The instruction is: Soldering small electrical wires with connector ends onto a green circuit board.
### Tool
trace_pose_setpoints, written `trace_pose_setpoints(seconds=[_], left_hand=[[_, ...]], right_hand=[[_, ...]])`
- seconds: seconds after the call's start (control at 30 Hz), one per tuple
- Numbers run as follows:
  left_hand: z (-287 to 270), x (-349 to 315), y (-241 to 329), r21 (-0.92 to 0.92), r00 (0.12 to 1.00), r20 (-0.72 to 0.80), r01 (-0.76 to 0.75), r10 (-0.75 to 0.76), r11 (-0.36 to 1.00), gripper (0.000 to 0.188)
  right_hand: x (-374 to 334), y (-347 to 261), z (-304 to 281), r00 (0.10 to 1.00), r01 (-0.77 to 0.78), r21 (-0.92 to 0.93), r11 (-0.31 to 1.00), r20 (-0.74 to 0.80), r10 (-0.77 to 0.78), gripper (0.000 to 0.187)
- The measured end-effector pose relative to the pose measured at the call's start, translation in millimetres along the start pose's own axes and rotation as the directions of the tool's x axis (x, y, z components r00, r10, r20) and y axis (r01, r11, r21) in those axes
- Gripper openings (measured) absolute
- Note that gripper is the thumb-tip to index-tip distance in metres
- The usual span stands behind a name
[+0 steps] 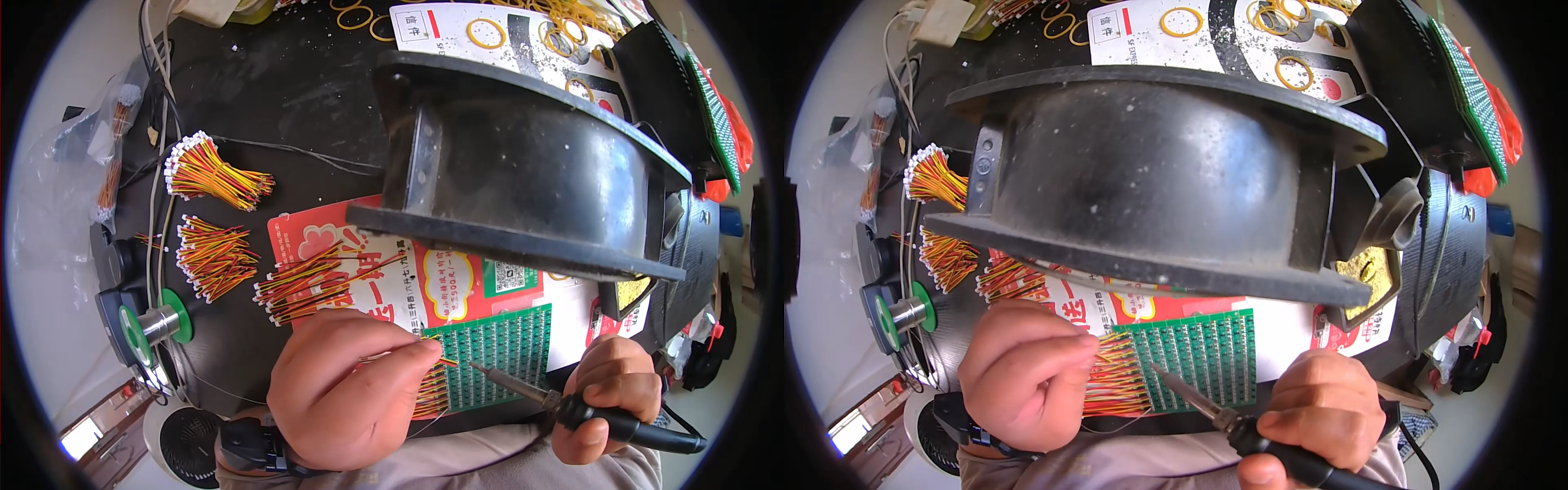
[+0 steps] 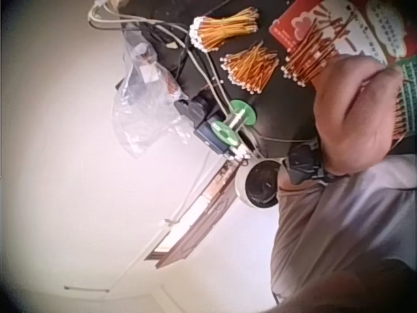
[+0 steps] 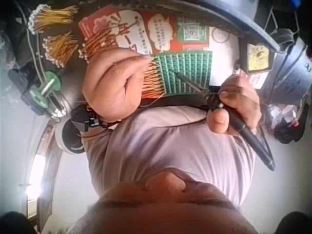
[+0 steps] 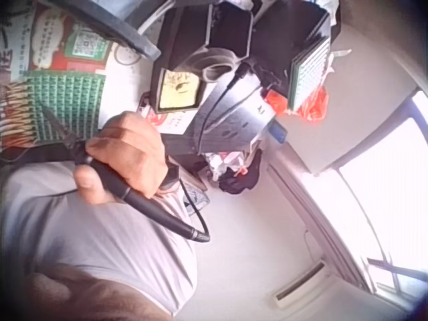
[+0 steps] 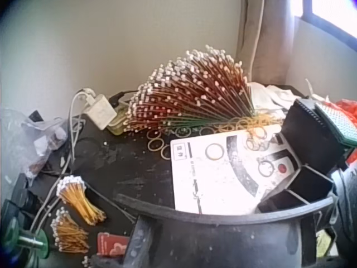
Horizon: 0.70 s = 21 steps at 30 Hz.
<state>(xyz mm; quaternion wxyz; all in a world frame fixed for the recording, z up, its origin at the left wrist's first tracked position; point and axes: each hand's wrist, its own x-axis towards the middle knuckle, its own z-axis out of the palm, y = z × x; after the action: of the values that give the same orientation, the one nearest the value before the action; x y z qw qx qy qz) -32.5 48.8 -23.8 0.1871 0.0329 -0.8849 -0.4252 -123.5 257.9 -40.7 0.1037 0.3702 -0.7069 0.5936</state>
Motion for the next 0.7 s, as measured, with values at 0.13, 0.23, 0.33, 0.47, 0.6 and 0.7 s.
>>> trace_pose_setpoints(seconds=[0.13,0.23,0.33,0.47,0.6,0.7], left_hand=[[-1,-2,0,0.002,1.0,0.019,0.024,-0.024,1.0,0.018],[-3,0,3,-0.004,0.998,0.013,0.061,-0.061,0.998,0.02],[-3,-1,4,0.009,0.997,-0.002,0.073,-0.073,0.997,0.022],[3,-1,0,-0.001,0.999,-0.019,0.03,-0.03,1.0,0.023],[3,-2,-1,0.017,0.999,-0.031,0.021,-0.02,1.0,0.023],[2,-1,0,0.03,1.0,-0.022,0.014,-0.014,0.999,0.023]], right_hand=[[7,0,-4,0.987,0.016,0.026,1.0,0.162,-0.02,0.035],[11,-1,-6,0.976,0.007,0.019,1.0,0.217,-0.011,0.036],[10,-1,-4,0.973,-0.006,0.044,0.999,0.23,-0.005,0.037],[11,-2,-6,0.97,-0.037,0.036,0.999,0.241,0.027,0.038],[9,-2,-2,0.979,-0.047,0.03,0.998,0.202,0.04,0.038],[10,-3,-3,0.981,-0.045,0.031,0.998,0.188,0.039,0.038]])
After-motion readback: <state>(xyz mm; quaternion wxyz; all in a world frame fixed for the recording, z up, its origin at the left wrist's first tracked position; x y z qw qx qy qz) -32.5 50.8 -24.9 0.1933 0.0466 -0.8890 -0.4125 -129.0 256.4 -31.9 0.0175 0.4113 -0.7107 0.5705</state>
